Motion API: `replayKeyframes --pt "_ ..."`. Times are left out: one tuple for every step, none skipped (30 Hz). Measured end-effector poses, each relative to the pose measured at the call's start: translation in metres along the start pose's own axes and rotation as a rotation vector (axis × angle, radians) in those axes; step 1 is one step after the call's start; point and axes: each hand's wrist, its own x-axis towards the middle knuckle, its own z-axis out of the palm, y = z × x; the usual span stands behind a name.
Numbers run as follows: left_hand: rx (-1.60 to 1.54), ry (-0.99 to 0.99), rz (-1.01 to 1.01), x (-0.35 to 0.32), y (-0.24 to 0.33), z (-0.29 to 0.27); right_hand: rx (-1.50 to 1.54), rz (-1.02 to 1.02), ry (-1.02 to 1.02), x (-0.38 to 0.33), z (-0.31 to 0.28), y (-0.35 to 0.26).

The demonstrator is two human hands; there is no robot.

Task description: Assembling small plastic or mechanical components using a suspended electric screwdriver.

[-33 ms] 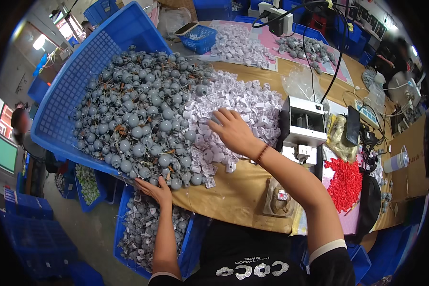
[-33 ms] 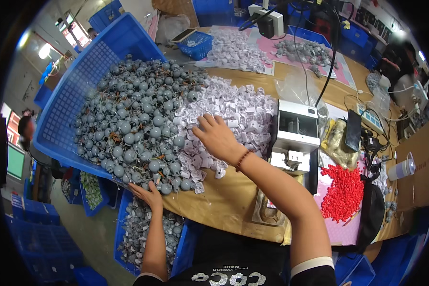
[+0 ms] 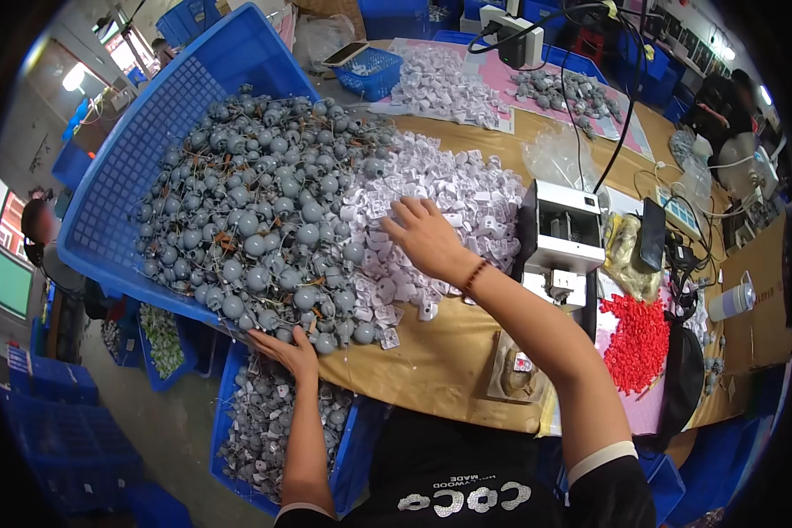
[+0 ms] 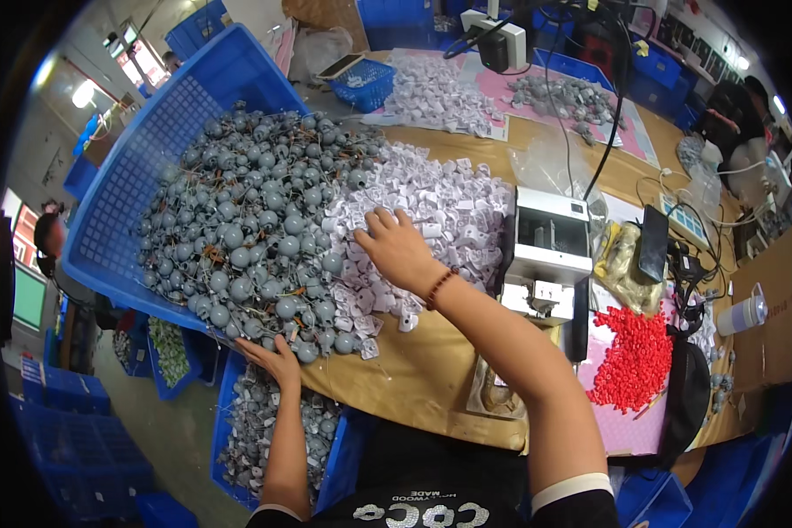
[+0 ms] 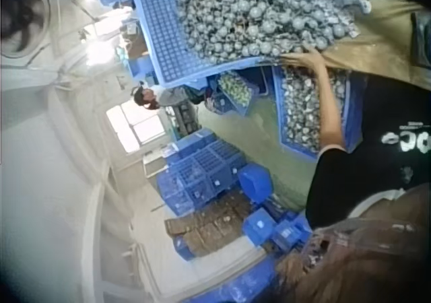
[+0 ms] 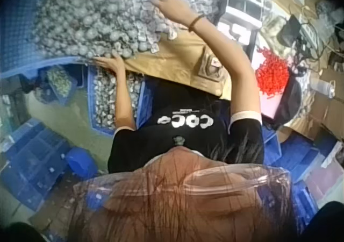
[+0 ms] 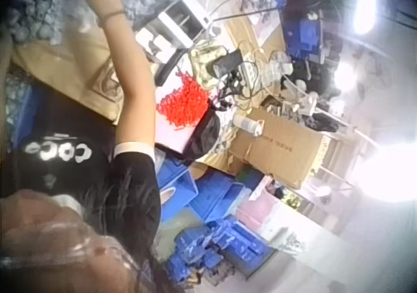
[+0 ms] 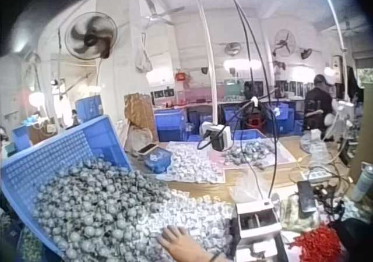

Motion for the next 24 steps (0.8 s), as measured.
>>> replayKeyframes --pt "-0.018 0.023 0.020 0.006 0.005 0.004 -0.037 0.030 -0.065 0.005 0.014 0.004" --pt "-0.014 0.065 0.052 0.011 0.013 0.010 -0.077 0.063 -0.130 0.007 0.025 0.009" --pt "-0.005 0.082 0.053 0.013 0.013 0.008 -0.082 0.077 -0.143 0.009 0.031 0.007" --pt "0.000 0.098 0.057 0.015 0.014 0.008 -0.090 0.093 -0.156 0.008 0.034 0.007" --pt "0.004 0.113 0.063 0.019 0.016 0.009 -0.101 0.113 -0.168 0.004 0.035 0.009" --pt "0.004 0.120 0.068 0.019 0.016 0.007 -0.076 0.145 -0.160 0.000 0.032 0.009" --pt "0.009 0.127 0.065 0.018 0.014 0.003 -0.047 0.188 -0.146 -0.001 0.022 0.012" --pt "0.015 0.135 0.061 0.017 0.012 -0.002 -0.014 0.231 -0.135 -0.003 0.010 0.015" --pt "0.009 0.138 0.064 0.018 0.013 -0.002 -0.012 0.299 -0.105 -0.008 -0.002 0.034" --pt "-0.009 0.138 0.063 0.017 0.013 -0.001 -0.027 0.330 -0.117 -0.013 -0.016 0.051" --pt "-0.035 0.139 0.058 0.016 0.015 -0.001 -0.075 0.333 -0.168 -0.020 -0.033 0.062" --pt "-0.061 0.140 0.053 0.016 0.018 -0.002 -0.123 0.326 -0.225 -0.025 -0.046 0.071" --pt "-0.090 0.142 0.050 0.019 0.024 -0.001 -0.111 0.300 -0.211 -0.025 -0.053 0.071" --pt "-0.145 0.153 0.031 0.019 0.030 -0.001 -0.078 0.268 -0.203 -0.022 -0.053 0.063" --pt "-0.195 0.165 -0.011 0.020 0.030 -0.002 -0.041 0.229 -0.191 -0.013 -0.050 0.050" --pt "-0.248 0.178 -0.052 0.021 0.031 -0.001 0.144 0.207 -0.237 0.003 -0.045 0.036" --pt "-0.299 0.194 -0.096 0.020 0.030 -0.001 0.330 0.180 -0.284 0.023 -0.037 0.019" --pt "-0.298 0.191 -0.144 0.024 0.031 -0.004 0.495 0.139 -0.295 0.043 -0.025 0.000" --pt "-0.284 0.193 -0.197 0.029 0.036 -0.002 0.650 0.105 -0.302 0.063 -0.014 -0.017" --pt "-0.262 0.205 -0.234 0.037 0.042 -0.005 0.704 0.081 -0.276 0.083 0.000 -0.033" --pt "-0.235 0.212 -0.283 0.042 0.045 -0.008 0.760 0.054 -0.263 0.106 0.020 -0.048" --pt "-0.252 0.214 -0.356 0.048 0.051 -0.006 0.708 0.061 -0.233 0.127 0.039 -0.057" --pt "-0.256 0.210 -0.419 0.051 0.061 -0.005 0.663 0.066 -0.207 0.147 0.058 -0.065" --pt "-0.265 0.203 -0.482 0.054 0.072 -0.003 0.669 0.135 -0.261 0.166 0.070 -0.069"
